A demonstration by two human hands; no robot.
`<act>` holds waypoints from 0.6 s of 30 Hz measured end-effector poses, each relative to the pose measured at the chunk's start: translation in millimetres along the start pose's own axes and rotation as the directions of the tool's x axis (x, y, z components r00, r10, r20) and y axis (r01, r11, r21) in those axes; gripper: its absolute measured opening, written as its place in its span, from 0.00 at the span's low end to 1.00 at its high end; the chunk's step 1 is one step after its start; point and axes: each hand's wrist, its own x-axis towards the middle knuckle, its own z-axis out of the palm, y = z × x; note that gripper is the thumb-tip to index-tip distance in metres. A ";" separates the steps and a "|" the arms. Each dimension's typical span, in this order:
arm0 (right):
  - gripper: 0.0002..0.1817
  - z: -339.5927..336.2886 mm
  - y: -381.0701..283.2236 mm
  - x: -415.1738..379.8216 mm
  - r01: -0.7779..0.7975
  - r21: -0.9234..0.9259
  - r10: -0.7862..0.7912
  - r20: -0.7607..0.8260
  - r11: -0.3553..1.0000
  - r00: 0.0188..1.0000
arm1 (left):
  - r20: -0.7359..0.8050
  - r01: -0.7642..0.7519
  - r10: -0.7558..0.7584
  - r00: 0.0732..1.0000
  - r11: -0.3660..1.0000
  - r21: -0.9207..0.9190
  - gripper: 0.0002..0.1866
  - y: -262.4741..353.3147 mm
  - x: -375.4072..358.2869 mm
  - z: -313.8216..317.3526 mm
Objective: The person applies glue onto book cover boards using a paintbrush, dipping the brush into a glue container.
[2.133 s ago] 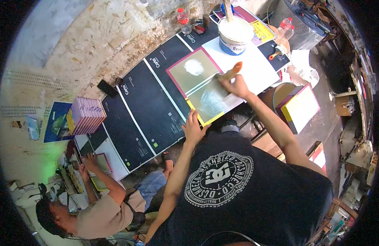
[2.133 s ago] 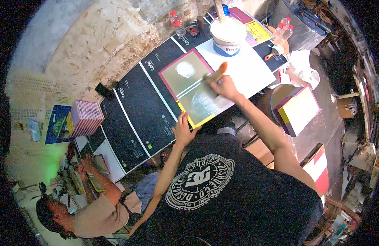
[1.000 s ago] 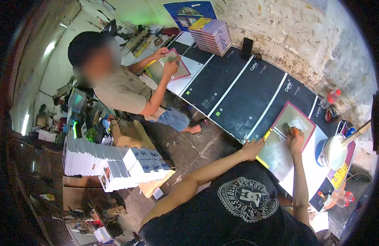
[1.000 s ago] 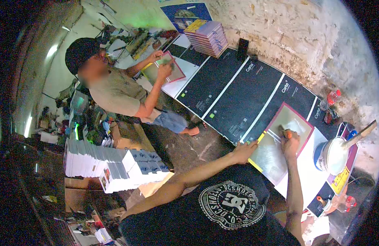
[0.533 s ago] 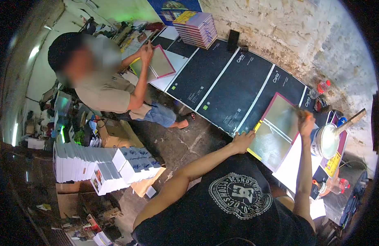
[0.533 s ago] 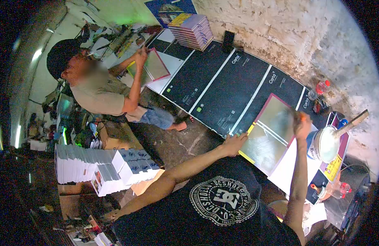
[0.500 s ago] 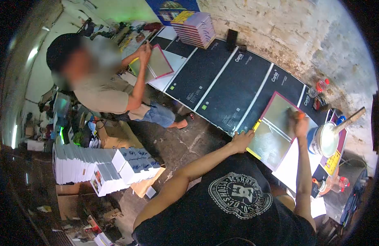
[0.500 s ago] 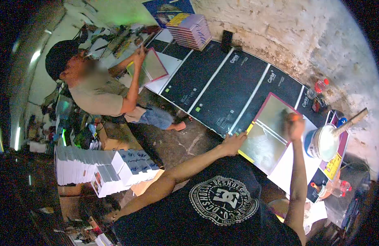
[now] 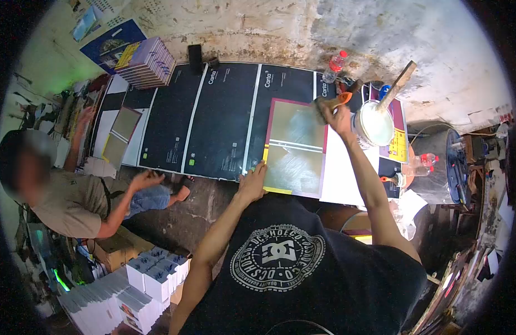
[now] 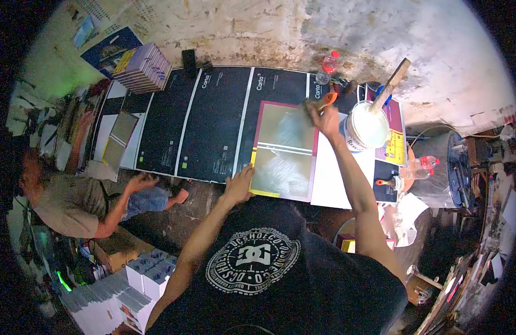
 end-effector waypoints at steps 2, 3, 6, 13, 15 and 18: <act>0.16 12.9 19.3 -21.2 0.032 -0.005 -0.030 0.260 0.999 0.965 | -0.001 0.012 -0.012 1.000 1.000 -0.011 0.48 2.1 -1.3 -1.7; 0.18 18.6 35.9 -27.6 0.150 -0.031 -0.128 0.373 0.988 0.919 | -0.008 0.015 -0.016 1.000 1.000 -0.008 0.48 2.4 -0.6 -1.5; 0.21 -0.9 52.0 -12.4 -0.115 -0.284 0.145 0.086 0.952 0.986 | -0.008 0.029 -0.029 1.000 0.999 0.021 0.48 1.8 -0.1 6.0; 0.15 3.5 23.2 -31.8 -0.168 -0.062 0.172 0.082 0.984 0.982 | -0.013 0.019 -0.019 1.000 1.000 0.020 0.48 3.7 0.3 2.0; 0.16 5.7 7.9 -63.9 -0.021 -0.081 0.042 0.270 0.996 0.962 | -0.027 0.001 0.000 1.000 1.000 0.004 0.49 1.3 1.4 2.4; 0.17 -11.2 25.0 -67.9 -0.250 -0.150 0.256 0.021 0.956 0.966 | -0.088 -0.010 0.011 0.996 1.000 0.010 0.49 -3.7 0.8 14.0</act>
